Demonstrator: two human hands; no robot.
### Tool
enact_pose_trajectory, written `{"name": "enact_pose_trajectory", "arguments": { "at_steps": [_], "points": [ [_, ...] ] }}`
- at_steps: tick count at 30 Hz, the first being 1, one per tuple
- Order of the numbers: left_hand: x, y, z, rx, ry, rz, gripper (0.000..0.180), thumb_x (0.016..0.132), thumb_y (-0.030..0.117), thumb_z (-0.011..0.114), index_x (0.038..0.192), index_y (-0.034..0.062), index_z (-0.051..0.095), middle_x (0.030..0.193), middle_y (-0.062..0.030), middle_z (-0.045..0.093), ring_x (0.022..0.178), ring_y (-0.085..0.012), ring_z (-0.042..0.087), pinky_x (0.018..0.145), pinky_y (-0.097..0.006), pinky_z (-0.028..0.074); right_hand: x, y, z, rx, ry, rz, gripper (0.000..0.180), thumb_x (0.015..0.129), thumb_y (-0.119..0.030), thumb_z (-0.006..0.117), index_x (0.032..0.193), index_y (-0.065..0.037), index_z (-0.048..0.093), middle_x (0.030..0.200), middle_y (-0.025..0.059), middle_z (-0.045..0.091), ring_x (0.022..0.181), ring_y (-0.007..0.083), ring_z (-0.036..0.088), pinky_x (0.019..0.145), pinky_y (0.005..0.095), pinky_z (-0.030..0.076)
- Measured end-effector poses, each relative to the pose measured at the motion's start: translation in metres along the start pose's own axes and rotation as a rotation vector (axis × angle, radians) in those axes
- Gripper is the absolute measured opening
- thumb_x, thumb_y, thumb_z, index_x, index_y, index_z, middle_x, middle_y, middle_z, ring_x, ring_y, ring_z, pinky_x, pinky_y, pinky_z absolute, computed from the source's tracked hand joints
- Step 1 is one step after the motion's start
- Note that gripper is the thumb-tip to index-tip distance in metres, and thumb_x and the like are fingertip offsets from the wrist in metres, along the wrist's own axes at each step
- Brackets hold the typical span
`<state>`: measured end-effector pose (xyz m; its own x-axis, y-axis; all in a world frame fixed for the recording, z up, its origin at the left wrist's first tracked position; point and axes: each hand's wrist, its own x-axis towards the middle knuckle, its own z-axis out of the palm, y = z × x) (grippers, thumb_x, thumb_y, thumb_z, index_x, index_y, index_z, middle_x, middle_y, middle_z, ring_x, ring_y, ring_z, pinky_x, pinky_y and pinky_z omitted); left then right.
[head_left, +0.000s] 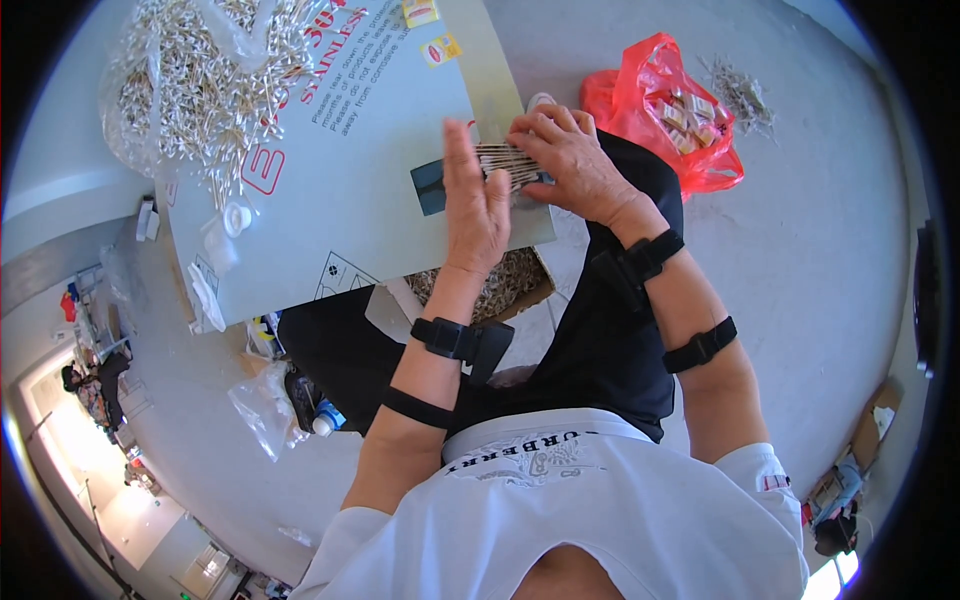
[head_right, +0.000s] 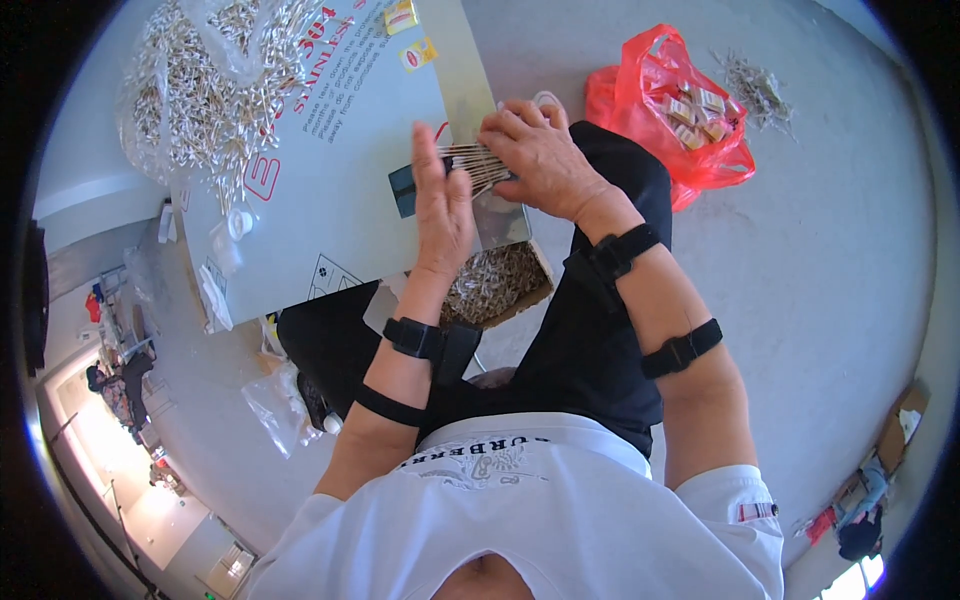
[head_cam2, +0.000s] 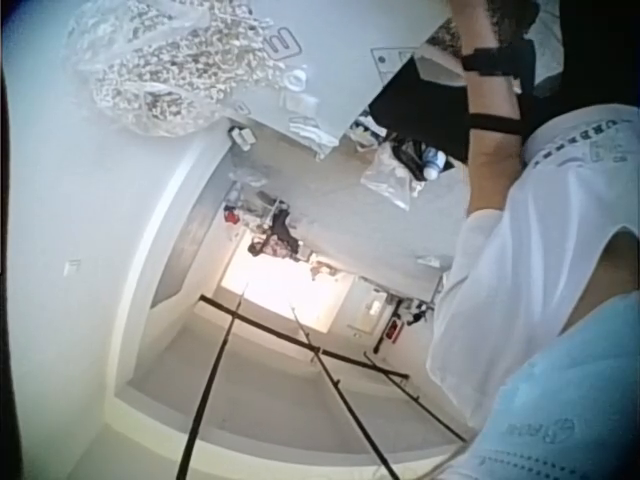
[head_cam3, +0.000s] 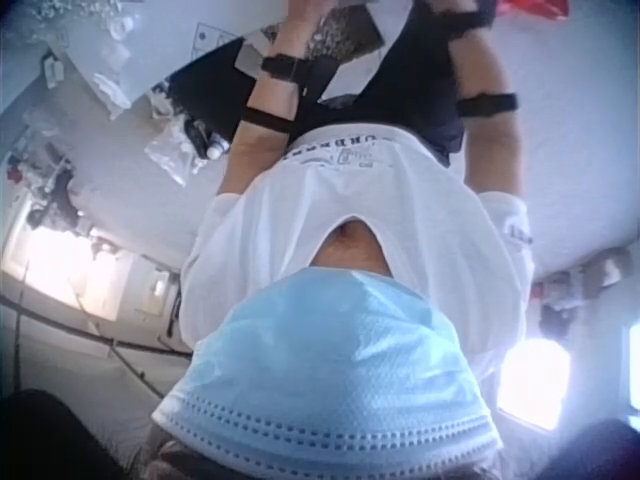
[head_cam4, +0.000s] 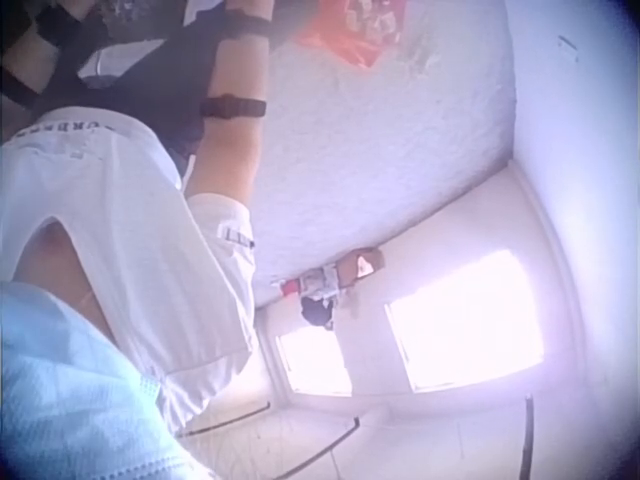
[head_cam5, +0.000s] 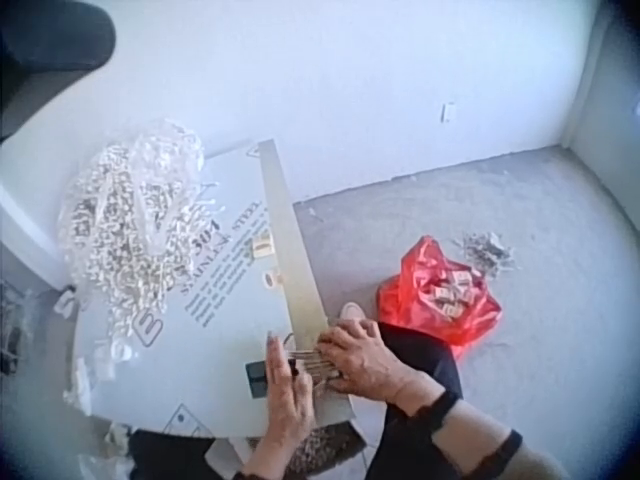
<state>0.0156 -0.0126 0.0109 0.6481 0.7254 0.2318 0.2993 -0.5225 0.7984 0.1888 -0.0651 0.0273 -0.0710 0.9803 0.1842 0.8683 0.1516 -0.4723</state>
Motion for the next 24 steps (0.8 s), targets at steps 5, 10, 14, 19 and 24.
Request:
{"name": "enact_pose_trajectory", "arguments": {
  "at_steps": [5, 10, 14, 19, 24],
  "points": [
    [0.003, 0.004, 0.005, -0.132, 0.288, -0.100, 0.066, 0.104, 0.042, 0.031, 0.151, -0.0033, 0.019, 0.157, -0.0224, 0.018, 0.147, -0.0327, 0.018, 0.117, -0.041, 0.019, -0.003, 0.002, 0.002, 0.003, 0.010, 0.011, 0.061, 0.068, -0.020, 0.081, 0.124, -0.009, 0.059, 0.128, 0.0053, 0.052, 0.130, 0.0276, 0.040, 0.108, 0.0506, 0.026],
    [0.012, 0.003, 0.009, -0.202, 0.290, -0.093, 0.065, 0.104, 0.042, 0.031, 0.150, -0.0033, 0.021, 0.157, -0.0221, 0.019, 0.147, -0.0322, 0.017, 0.117, -0.041, 0.020, -0.002, 0.003, 0.003, 0.020, 0.026, -0.014, 0.061, 0.067, -0.020, 0.081, 0.123, -0.010, 0.060, 0.127, 0.0053, 0.053, 0.130, 0.0279, 0.041, 0.108, 0.0504, 0.027],
    [0.018, 0.004, 0.016, -0.311, 0.271, -0.062, 0.067, 0.104, 0.046, 0.030, 0.149, -0.0037, 0.022, 0.156, -0.0258, 0.017, 0.146, -0.0372, 0.017, 0.116, -0.043, 0.019, 0.000, 0.002, 0.005, 0.027, 0.045, -0.013, 0.062, 0.065, -0.020, 0.083, 0.122, -0.010, 0.061, 0.127, 0.0052, 0.054, 0.128, 0.0283, 0.042, 0.107, 0.0498, 0.027],
    [0.019, 0.001, 0.014, -0.317, 0.394, -0.156, 0.064, 0.104, 0.041, 0.033, 0.147, -0.0056, 0.025, 0.154, -0.0252, 0.023, 0.143, -0.0344, 0.025, 0.115, -0.041, 0.022, -0.002, 0.004, 0.002, 0.022, 0.053, -0.025, 0.064, 0.064, -0.020, 0.084, 0.122, -0.009, 0.061, 0.127, 0.0050, 0.054, 0.127, 0.0285, 0.042, 0.106, 0.0499, 0.028],
    [0.020, 0.000, 0.024, -0.402, 0.382, -0.156, 0.062, 0.105, 0.039, 0.033, 0.145, -0.0078, 0.028, 0.151, -0.0226, 0.031, 0.139, -0.0324, 0.033, 0.113, -0.039, 0.027, -0.001, 0.000, 0.000, 0.033, 0.055, -0.012, 0.064, 0.063, -0.022, 0.084, 0.122, -0.009, 0.061, 0.126, 0.0050, 0.055, 0.127, 0.0284, 0.042, 0.106, 0.0490, 0.029]
  ]
}}
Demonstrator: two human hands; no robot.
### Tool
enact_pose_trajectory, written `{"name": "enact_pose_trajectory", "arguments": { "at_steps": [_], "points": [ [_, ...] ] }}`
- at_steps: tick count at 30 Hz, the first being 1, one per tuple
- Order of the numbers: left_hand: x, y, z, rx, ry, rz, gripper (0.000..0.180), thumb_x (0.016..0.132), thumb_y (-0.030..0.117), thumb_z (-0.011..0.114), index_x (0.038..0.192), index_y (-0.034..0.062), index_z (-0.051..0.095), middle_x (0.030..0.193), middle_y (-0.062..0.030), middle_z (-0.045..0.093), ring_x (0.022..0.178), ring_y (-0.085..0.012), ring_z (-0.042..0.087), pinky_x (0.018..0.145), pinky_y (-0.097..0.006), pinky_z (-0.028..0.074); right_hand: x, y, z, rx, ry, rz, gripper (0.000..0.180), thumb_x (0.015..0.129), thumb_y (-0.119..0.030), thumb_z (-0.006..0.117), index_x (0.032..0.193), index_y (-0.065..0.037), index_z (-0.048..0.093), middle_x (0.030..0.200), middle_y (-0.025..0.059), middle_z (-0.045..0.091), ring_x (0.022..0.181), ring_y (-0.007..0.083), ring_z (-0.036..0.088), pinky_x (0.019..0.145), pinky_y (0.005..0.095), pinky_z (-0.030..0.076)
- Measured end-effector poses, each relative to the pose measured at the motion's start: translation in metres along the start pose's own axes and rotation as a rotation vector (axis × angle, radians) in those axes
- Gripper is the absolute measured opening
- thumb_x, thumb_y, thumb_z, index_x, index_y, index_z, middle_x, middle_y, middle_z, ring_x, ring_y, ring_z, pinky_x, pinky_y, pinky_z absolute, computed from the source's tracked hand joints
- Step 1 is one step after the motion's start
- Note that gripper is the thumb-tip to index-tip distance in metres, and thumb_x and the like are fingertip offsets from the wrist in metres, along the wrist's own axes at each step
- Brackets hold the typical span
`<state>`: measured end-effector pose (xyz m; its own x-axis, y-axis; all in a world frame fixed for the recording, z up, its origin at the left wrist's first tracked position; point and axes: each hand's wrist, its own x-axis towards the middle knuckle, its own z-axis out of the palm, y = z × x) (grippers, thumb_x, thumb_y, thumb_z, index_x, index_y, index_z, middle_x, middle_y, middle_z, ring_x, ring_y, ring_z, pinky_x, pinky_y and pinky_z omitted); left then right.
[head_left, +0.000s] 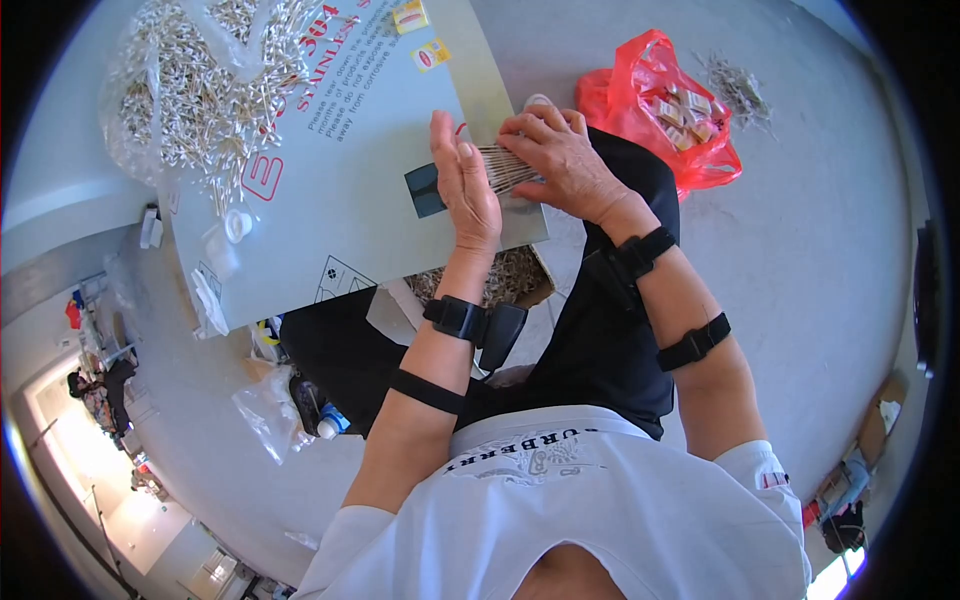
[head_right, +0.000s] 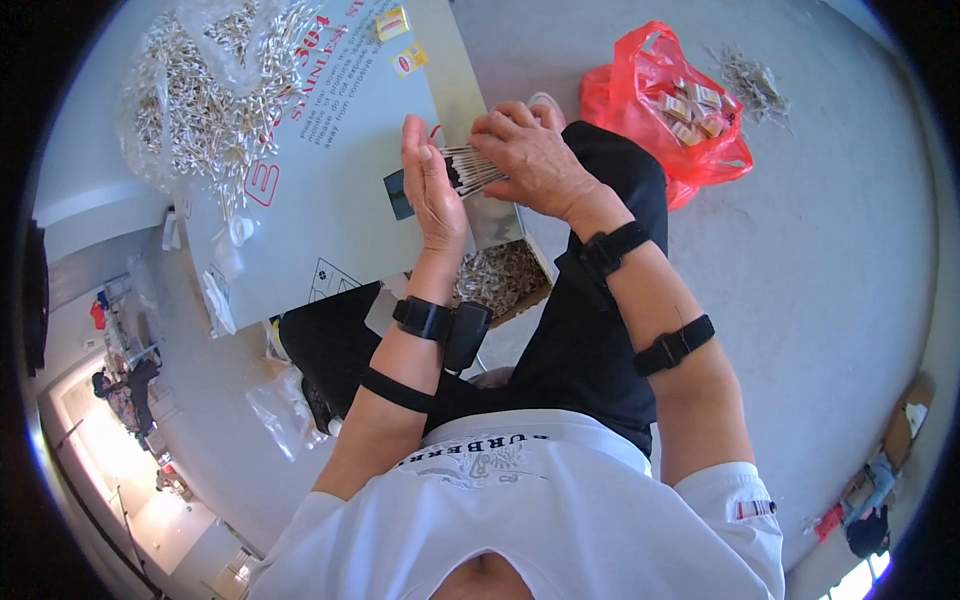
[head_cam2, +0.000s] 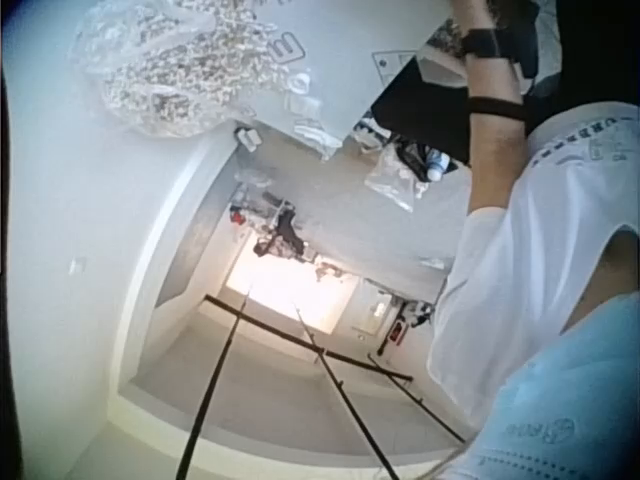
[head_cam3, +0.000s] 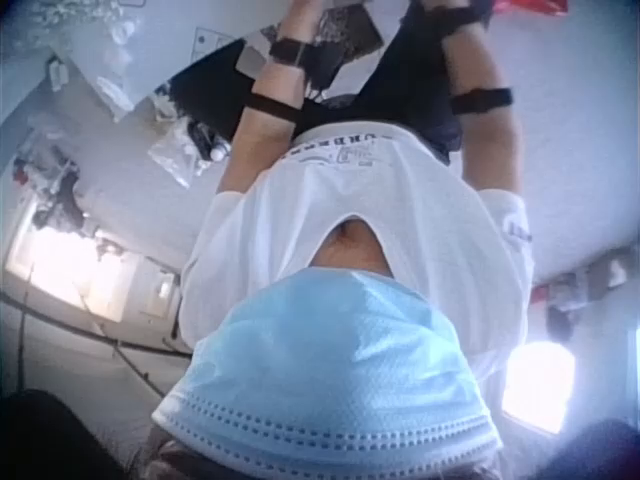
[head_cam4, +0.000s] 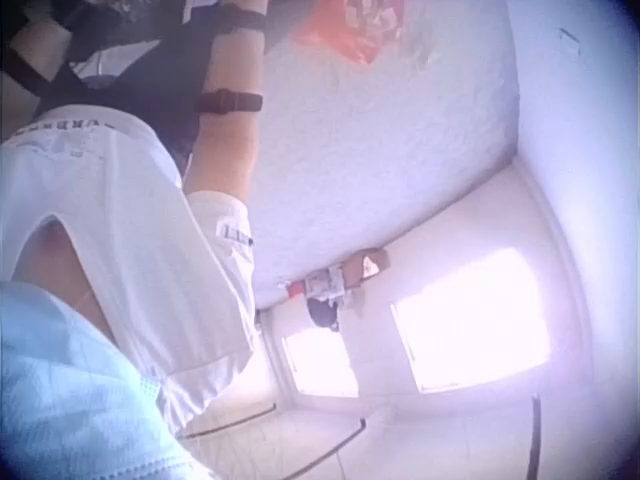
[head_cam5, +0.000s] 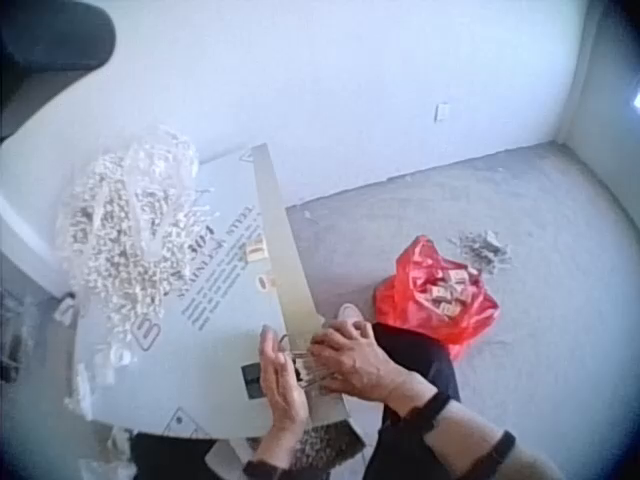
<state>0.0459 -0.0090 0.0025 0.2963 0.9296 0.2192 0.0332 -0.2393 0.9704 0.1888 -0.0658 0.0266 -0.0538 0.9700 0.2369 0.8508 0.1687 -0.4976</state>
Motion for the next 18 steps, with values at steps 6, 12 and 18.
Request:
{"name": "enact_pose_trajectory", "arguments": {
  "at_steps": [6, 12, 18],
  "points": [
    [-0.006, 0.003, -0.012, -0.111, 0.022, -0.033, 0.059, 0.105, 0.036, 0.035, 0.145, -0.0071, 0.028, 0.151, -0.0212, 0.030, 0.139, -0.0290, 0.033, 0.115, -0.040, 0.026, -0.023, -0.004, 0.021, 0.398, 0.769, 0.586, 0.041, 0.080, -0.026, 0.077, 0.113, -0.006, 0.063, 0.111, 0.0104, 0.060, 0.106, 0.0225, 0.057, 0.084, 0.0346, 0.046],
    [-0.007, 0.003, -0.011, -0.124, -0.020, -0.013, 0.057, 0.105, 0.034, 0.035, 0.146, -0.0050, 0.028, 0.152, -0.0204, 0.028, 0.140, -0.0290, 0.031, 0.116, -0.040, 0.025, -0.022, -0.007, 0.036, 1.404, 0.504, 1.084, 0.026, 0.091, -0.033, 0.068, 0.082, -0.009, 0.066, 0.069, -0.0041, 0.056, 0.057, 0.0054, 0.047, 0.050, 0.0221, 0.038],
    [-0.013, 0.005, -0.004, -0.023, -0.102, 0.008, 0.053, 0.105, 0.030, 0.036, 0.146, -0.0024, 0.029, 0.153, -0.0216, 0.025, 0.142, -0.0304, 0.029, 0.116, -0.040, 0.024, -0.018, -0.015, 0.044, 1.448, 0.508, 1.021, 0.022, 0.091, -0.030, 0.069, 0.080, -0.011, 0.065, 0.068, -0.0051, 0.059, 0.051, 0.0035, 0.045, 0.044, 0.0191, 0.034]
  ]
}}
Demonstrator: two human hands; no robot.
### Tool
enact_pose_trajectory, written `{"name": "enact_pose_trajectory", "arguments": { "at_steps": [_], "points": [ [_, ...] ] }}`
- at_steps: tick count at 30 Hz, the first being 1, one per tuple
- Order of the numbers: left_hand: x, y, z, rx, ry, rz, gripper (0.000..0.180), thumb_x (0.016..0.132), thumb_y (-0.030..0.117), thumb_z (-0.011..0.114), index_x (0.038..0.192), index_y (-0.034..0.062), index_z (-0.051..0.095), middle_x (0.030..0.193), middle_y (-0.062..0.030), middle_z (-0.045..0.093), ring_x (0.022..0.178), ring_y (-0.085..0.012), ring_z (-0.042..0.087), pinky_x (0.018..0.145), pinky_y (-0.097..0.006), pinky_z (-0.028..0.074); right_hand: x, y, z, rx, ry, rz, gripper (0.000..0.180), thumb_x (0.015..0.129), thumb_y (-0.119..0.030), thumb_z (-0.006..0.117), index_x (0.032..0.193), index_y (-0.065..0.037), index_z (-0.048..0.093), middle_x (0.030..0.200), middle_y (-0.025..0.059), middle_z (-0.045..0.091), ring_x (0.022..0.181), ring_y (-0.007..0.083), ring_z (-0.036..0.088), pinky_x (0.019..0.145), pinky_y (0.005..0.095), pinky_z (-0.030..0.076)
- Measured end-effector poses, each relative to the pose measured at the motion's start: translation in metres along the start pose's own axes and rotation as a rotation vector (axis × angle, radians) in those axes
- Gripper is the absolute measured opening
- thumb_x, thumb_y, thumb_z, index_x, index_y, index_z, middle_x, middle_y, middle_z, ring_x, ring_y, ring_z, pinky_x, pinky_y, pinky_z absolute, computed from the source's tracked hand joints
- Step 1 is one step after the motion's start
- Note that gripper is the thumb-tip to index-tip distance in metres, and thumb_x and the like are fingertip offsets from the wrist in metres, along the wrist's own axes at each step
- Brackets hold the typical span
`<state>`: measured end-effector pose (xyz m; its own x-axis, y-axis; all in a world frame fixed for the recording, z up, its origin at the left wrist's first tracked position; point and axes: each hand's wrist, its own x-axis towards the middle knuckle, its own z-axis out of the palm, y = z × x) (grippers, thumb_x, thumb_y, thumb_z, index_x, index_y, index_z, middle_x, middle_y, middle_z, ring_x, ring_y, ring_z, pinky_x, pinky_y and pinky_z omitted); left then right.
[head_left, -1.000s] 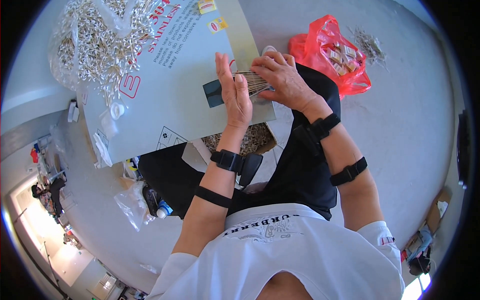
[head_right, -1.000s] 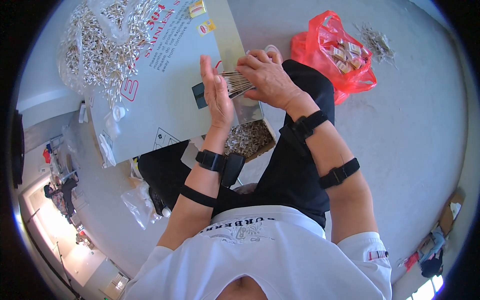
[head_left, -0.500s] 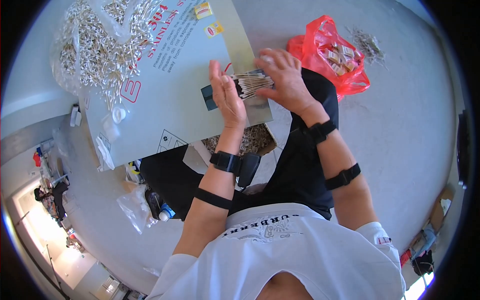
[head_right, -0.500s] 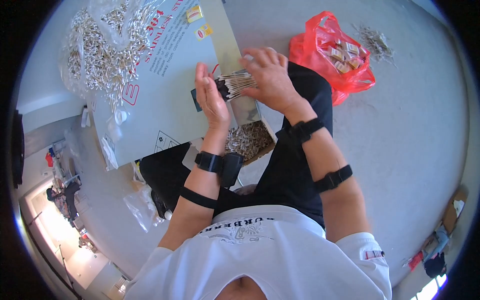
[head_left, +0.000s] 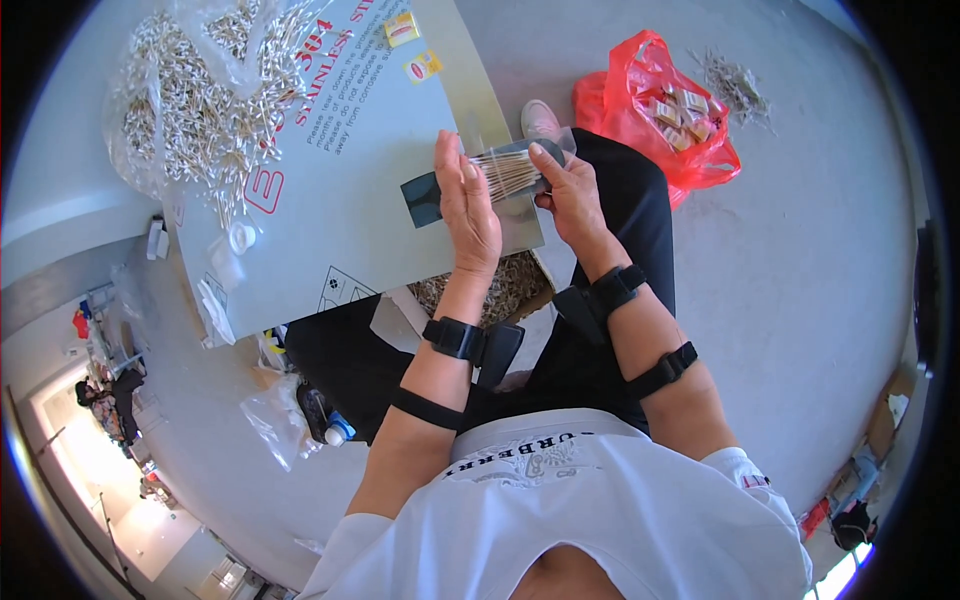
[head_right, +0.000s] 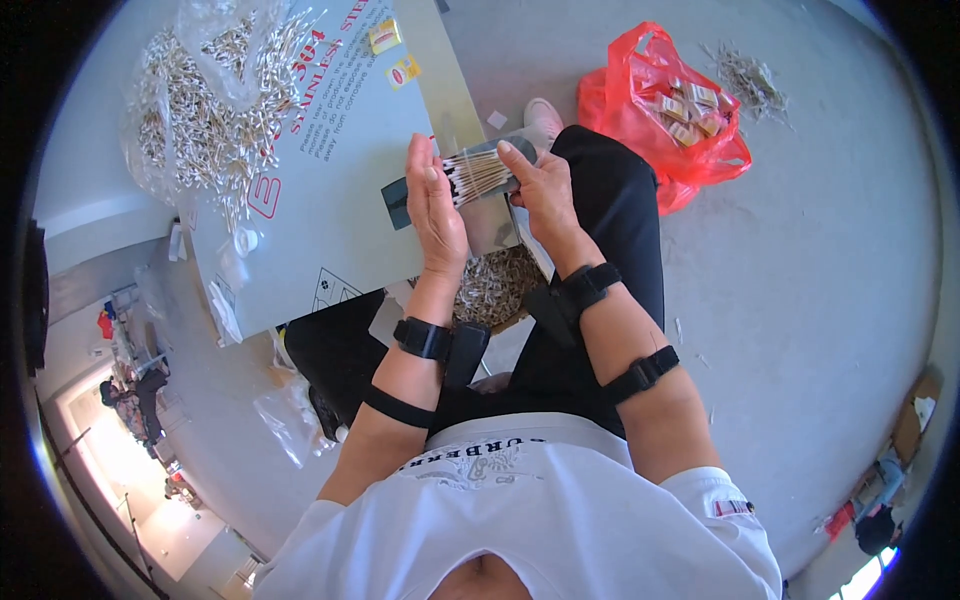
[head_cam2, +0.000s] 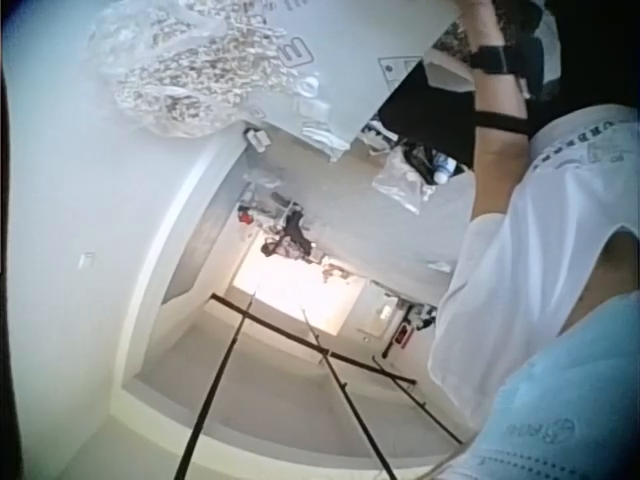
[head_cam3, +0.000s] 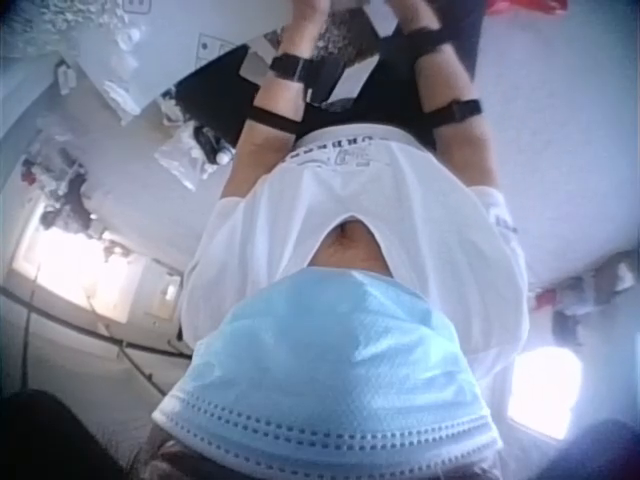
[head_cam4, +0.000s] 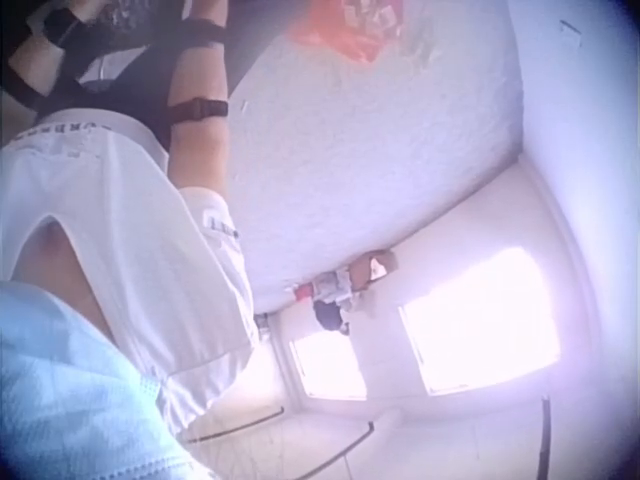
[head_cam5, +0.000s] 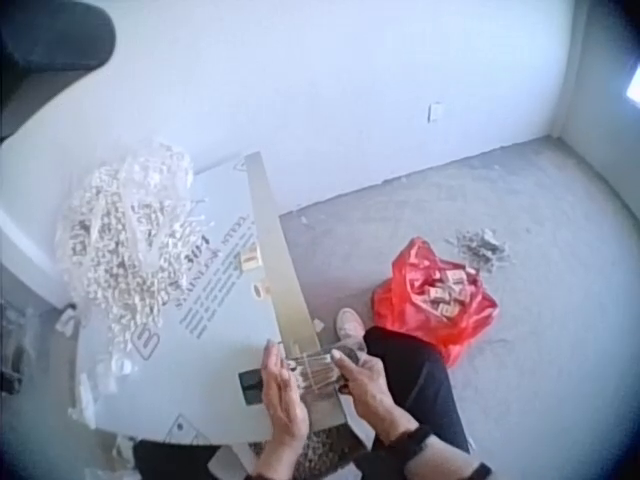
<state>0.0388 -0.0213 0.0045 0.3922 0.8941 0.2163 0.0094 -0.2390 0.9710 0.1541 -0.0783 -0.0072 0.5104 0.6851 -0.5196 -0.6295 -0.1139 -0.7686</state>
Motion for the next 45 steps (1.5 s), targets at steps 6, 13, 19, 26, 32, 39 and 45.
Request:
{"name": "enact_pose_trajectory", "arguments": {
  "at_steps": [6, 13, 19, 26, 32, 39, 45],
  "points": [
    [-0.008, 0.013, 0.001, 0.908, -0.344, 0.222, 0.074, 0.094, 0.042, 0.055, 0.148, -0.0006, 0.028, 0.155, -0.0237, 0.024, 0.145, -0.0376, 0.019, 0.116, -0.053, 0.015, 0.004, 0.008, -0.003, 0.020, 0.055, -0.038, 0.026, 0.092, -0.027, 0.068, 0.074, -0.007, 0.067, 0.063, -0.0044, 0.057, 0.051, 0.0045, 0.045, 0.045, 0.0215, 0.035],
    [-0.001, 0.014, 0.009, 1.090, -0.458, 0.216, 0.083, 0.088, 0.049, 0.060, 0.148, -0.0001, 0.029, 0.156, -0.0231, 0.023, 0.146, -0.0351, 0.019, 0.117, -0.053, 0.013, 0.006, 0.008, -0.007, 0.048, 0.033, -0.087, 0.024, 0.093, -0.021, 0.065, 0.073, -0.007, 0.067, 0.062, -0.0041, 0.056, 0.050, 0.0048, 0.044, 0.047, 0.0224, 0.035],
    [-0.002, 0.016, 0.011, 1.124, -0.484, 0.237, 0.084, 0.087, 0.049, 0.061, 0.148, -0.0003, 0.029, 0.155, -0.0248, 0.024, 0.146, -0.0384, 0.019, 0.117, -0.053, 0.011, 0.005, 0.002, -0.005, 0.086, 0.082, 0.013, 0.028, 0.091, -0.023, 0.066, 0.070, -0.005, 0.065, 0.061, -0.0025, 0.055, 0.049, 0.0067, 0.045, 0.045, 0.0234, 0.035],
    [0.001, 0.015, 0.010, 1.027, -0.470, 0.224, 0.084, 0.087, 0.044, 0.064, 0.148, -0.0004, 0.028, 0.154, -0.0270, 0.023, 0.145, -0.0401, 0.020, 0.116, -0.053, 0.015, 0.008, 0.003, -0.008, -0.042, 0.077, -0.081, 0.024, 0.089, -0.021, 0.067, 0.070, -0.006, 0.065, 0.060, -0.0009, 0.056, 0.047, 0.0084, 0.046, 0.044, 0.0244, 0.036],
    [0.003, 0.012, -0.012, 0.879, -0.394, 0.235, 0.079, 0.087, 0.037, 0.065, 0.147, 0.0001, 0.030, 0.155, -0.0232, 0.024, 0.144, -0.0382, 0.023, 0.116, -0.051, 0.017, 0.010, 0.001, -0.009, 0.082, 0.060, 0.026, 0.023, 0.088, -0.019, 0.068, 0.069, -0.006, 0.066, 0.059, -0.0010, 0.055, 0.046, 0.0075, 0.044, 0.044, 0.0241, 0.034],
    [-0.006, 0.023, -0.004, 1.071, -0.495, 0.251, 0.077, 0.086, 0.038, 0.066, 0.146, 0.0018, 0.034, 0.154, -0.0180, 0.029, 0.144, -0.0342, 0.024, 0.116, -0.050, 0.018, 0.010, 0.003, -0.002, 0.020, 0.115, -0.108, 0.022, 0.084, -0.011, 0.071, 0.064, -0.005, 0.065, 0.055, -0.0041, 0.053, 0.046, 0.0047, 0.042, 0.044, 0.0239, 0.030],
    [-0.002, 0.009, -0.003, 0.802, -0.335, 0.236, 0.068, 0.094, 0.030, 0.059, 0.148, 0.0008, 0.031, 0.154, -0.0226, 0.027, 0.144, -0.0341, 0.026, 0.116, -0.047, 0.021, 0.009, 0.003, -0.005, 0.010, 0.072, -0.069, 0.024, 0.087, -0.017, 0.071, 0.067, -0.005, 0.066, 0.056, -0.0046, 0.053, 0.045, 0.0046, 0.040, 0.043, 0.0238, 0.029]
  ]
}}
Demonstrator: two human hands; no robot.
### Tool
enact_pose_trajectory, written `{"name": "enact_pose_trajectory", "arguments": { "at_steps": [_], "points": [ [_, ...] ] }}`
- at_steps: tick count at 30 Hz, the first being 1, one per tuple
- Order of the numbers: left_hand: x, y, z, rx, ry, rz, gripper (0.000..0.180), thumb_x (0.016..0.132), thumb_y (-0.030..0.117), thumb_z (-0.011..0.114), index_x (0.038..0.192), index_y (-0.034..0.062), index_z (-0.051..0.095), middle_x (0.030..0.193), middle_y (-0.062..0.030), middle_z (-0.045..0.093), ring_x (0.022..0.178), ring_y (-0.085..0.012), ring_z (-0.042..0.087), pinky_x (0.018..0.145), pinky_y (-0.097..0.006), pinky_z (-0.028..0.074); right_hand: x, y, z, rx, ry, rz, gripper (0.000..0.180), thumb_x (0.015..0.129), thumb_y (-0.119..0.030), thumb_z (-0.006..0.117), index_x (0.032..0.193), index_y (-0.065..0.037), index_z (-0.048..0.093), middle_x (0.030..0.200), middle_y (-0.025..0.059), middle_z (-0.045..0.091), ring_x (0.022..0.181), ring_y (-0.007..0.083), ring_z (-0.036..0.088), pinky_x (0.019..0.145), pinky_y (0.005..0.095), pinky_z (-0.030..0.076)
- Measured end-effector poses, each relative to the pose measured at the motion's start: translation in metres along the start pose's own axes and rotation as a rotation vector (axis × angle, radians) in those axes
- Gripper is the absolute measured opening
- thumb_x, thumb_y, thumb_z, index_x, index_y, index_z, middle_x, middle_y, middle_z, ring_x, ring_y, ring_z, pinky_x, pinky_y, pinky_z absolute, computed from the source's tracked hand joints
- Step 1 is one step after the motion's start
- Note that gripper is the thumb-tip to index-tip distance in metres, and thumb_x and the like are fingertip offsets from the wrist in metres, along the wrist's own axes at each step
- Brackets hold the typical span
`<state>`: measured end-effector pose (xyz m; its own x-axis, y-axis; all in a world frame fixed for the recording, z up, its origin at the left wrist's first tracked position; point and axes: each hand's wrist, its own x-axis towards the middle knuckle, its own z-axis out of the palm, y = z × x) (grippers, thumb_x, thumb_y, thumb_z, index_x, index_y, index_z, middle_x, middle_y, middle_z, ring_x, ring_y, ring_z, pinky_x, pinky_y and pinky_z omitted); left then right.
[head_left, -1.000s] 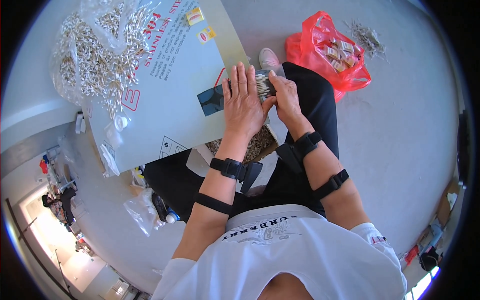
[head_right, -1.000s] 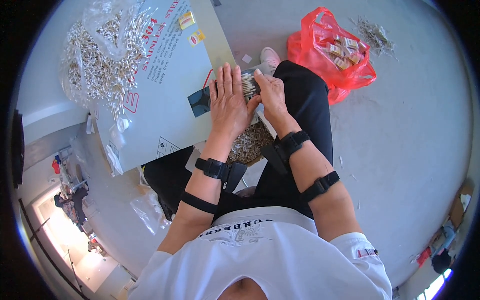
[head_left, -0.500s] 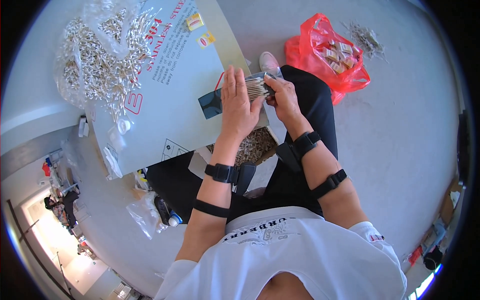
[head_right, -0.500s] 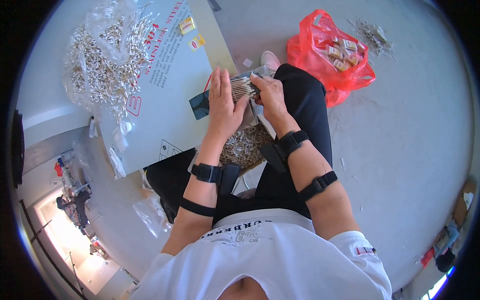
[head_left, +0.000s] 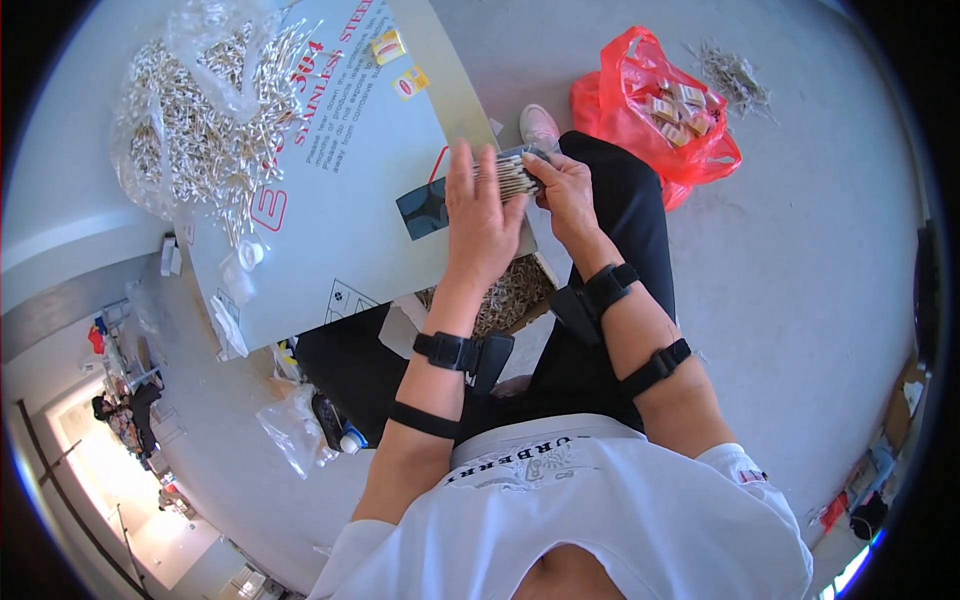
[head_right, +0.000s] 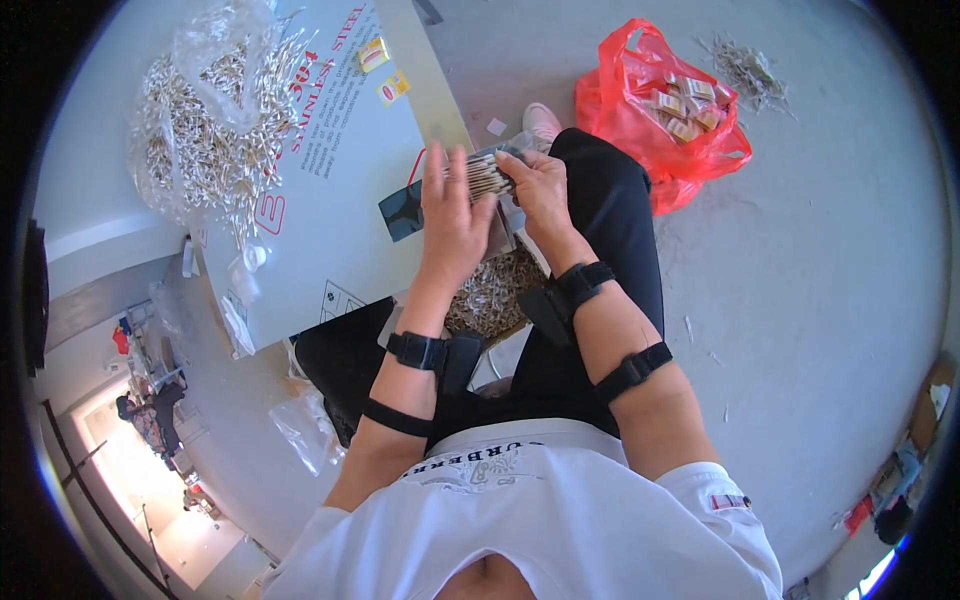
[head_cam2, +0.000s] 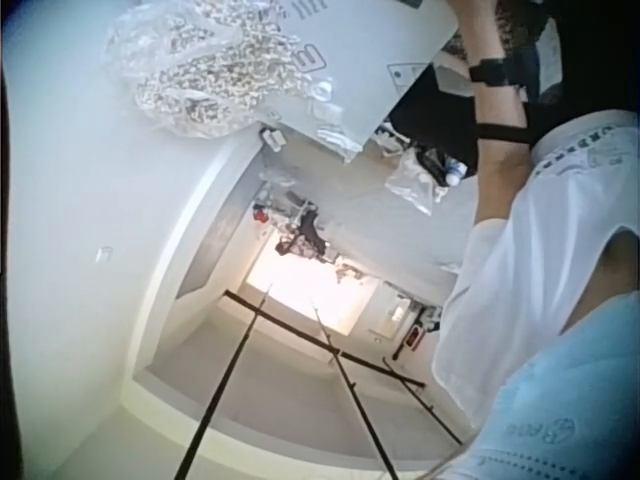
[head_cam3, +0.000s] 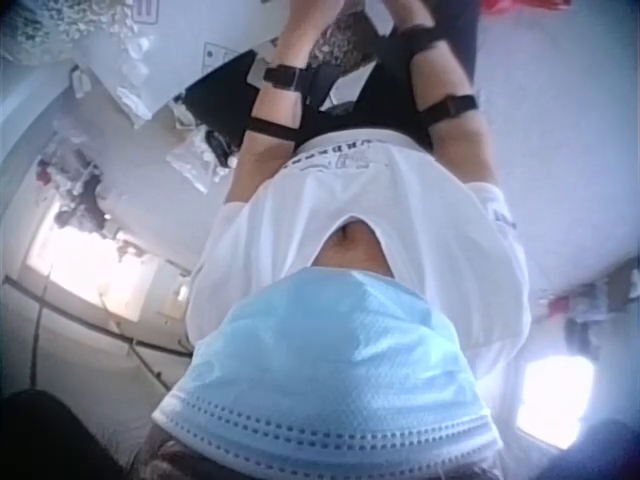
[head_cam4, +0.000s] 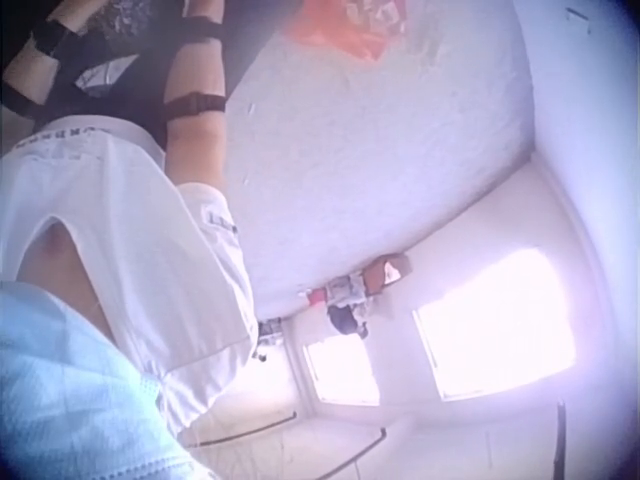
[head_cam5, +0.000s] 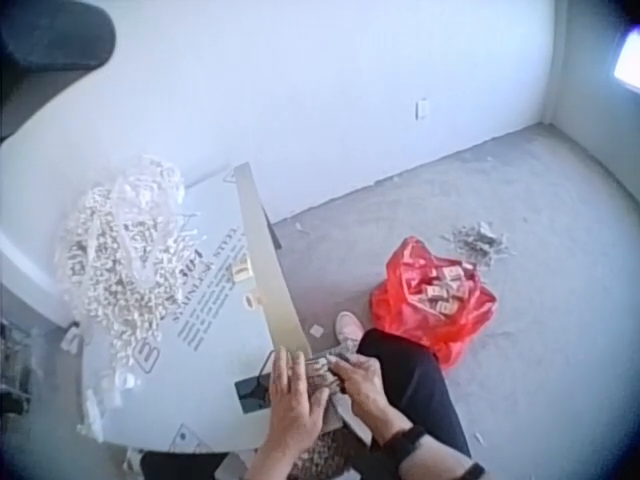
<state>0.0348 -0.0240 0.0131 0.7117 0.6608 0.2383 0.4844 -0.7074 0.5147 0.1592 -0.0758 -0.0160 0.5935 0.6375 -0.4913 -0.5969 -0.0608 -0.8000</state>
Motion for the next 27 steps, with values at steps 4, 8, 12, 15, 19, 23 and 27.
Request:
{"name": "enact_pose_trajectory", "arguments": {
  "at_steps": [4, 8, 12, 15, 19, 23, 27],
  "points": [
    [-0.006, -0.009, -0.002, -0.464, 0.182, -0.203, 0.062, 0.100, 0.028, 0.049, 0.149, -0.0018, 0.025, 0.156, -0.0235, 0.021, 0.145, -0.0339, 0.023, 0.117, -0.046, 0.020, 0.005, 0.002, -0.005, 0.047, -0.048, 0.037, 0.020, 0.091, -0.025, 0.069, 0.080, -0.008, 0.069, 0.062, -0.0050, 0.057, 0.046, 0.0035, 0.041, 0.042, 0.0213, 0.028],
    [0.009, -0.016, -0.003, -0.808, 0.374, -0.290, 0.058, 0.105, 0.031, 0.039, 0.147, -0.0070, 0.025, 0.153, -0.0215, 0.028, 0.143, -0.0289, 0.027, 0.117, -0.040, 0.023, 0.002, 0.004, 0.004, 0.024, -0.030, 0.006, 0.025, 0.093, -0.030, 0.067, 0.081, -0.008, 0.068, 0.061, -0.0055, 0.055, 0.046, 0.0037, 0.040, 0.042, 0.0216, 0.028],
    [0.015, -0.002, 0.014, -0.954, 0.367, -0.291, 0.057, 0.105, 0.030, 0.038, 0.147, -0.0068, 0.027, 0.153, -0.0213, 0.027, 0.143, -0.0278, 0.026, 0.117, -0.040, 0.022, 0.000, 0.009, 0.014, -0.013, 0.023, -0.131, 0.029, 0.094, -0.032, 0.065, 0.080, -0.008, 0.067, 0.061, -0.0053, 0.053, 0.046, 0.0041, 0.040, 0.042, 0.0223, 0.027],
    [0.015, 0.006, 0.017, -0.957, 0.373, -0.298, 0.056, 0.105, 0.029, 0.039, 0.146, -0.0070, 0.028, 0.153, -0.0203, 0.028, 0.143, -0.0270, 0.027, 0.117, -0.040, 0.022, 0.005, 0.014, 0.011, -0.063, 0.045, -0.179, 0.030, 0.094, -0.035, 0.065, 0.080, -0.008, 0.065, 0.060, -0.0053, 0.052, 0.047, 0.0045, 0.039, 0.042, 0.0227, 0.027],
    [0.007, -0.007, 0.002, -0.669, 0.274, -0.210, 0.052, 0.102, 0.022, 0.045, 0.146, -0.0026, 0.032, 0.152, -0.0195, 0.032, 0.141, -0.0315, 0.031, 0.116, -0.040, 0.025, -0.002, 0.005, 0.008, 0.018, 0.009, -0.029, 0.029, 0.094, -0.034, 0.064, 0.081, -0.008, 0.065, 0.061, -0.0053, 0.053, 0.047, 0.0047, 0.039, 0.042, 0.0224, 0.028],
    [-0.006, 0.005, -0.007, -0.013, -0.015, -0.049, 0.063, 0.095, 0.028, 0.054, 0.147, 0.0016, 0.031, 0.154, -0.0210, 0.027, 0.143, -0.0370, 0.026, 0.117, -0.048, 0.020, -0.013, -0.005, 0.001, 0.041, -0.062, 0.048, 0.017, 0.090, -0.018, 0.068, 0.080, -0.004, 0.067, 0.063, -0.0060, 0.055, 0.053, 0.0027, 0.045, 0.046, 0.0226, 0.033],
    [-0.017, 0.013, -0.005, 0.272, -0.183, -0.045, 0.076, 0.091, 0.038, 0.058, 0.150, 0.0040, 0.026, 0.158, -0.0168, 0.022, 0.147, -0.0322, 0.018, 0.117, -0.053, 0.013, -0.015, 0.002, 0.007, 0.037, -0.077, -0.076, 0.005, 0.085, -0.007, 0.069, 0.084, -0.002, 0.069, 0.069, -0.0036, 0.062, 0.055, 0.0033, 0.049, 0.049, 0.0220, 0.037]
  ]
}}
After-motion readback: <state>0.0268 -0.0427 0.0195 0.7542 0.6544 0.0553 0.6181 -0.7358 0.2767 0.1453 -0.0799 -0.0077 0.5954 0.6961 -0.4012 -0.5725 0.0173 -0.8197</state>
